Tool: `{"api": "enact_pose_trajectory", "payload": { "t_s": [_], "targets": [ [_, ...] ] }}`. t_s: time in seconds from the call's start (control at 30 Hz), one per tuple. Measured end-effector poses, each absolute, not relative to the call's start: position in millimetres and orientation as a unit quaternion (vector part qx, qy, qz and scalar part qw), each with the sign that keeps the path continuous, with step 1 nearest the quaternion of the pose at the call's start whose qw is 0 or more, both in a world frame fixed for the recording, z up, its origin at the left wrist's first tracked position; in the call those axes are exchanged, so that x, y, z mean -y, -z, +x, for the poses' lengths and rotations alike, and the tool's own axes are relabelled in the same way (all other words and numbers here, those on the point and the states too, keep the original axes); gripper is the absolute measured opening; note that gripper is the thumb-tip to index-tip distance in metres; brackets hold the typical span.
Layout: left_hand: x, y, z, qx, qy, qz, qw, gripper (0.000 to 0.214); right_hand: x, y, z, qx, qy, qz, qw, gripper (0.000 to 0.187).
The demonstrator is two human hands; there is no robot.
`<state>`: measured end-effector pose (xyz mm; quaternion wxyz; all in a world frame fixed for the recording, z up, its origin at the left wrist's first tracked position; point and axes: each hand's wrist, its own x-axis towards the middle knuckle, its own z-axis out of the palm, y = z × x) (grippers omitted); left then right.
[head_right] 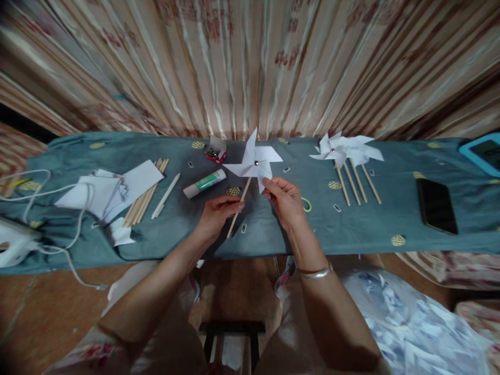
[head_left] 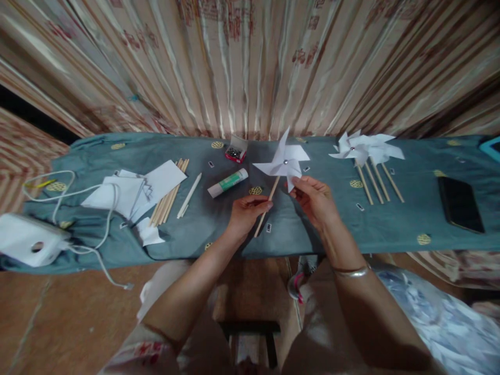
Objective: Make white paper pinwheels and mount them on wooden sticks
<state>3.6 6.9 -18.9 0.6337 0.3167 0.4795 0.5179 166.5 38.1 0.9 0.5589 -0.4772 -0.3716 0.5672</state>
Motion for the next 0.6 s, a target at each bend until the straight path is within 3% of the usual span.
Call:
{"api": "enact_pose_trajectory", "payload": {
  "t_s": [0.6],
  "targets": [
    [-6.2, 14.4, 2.3, -0.487, -0.515, 0.315, 0.631, 0.029, -36.8, -1.5, 158.6, 0.361, -0.593, -0.474, 0.542, 0.035]
  ]
}}
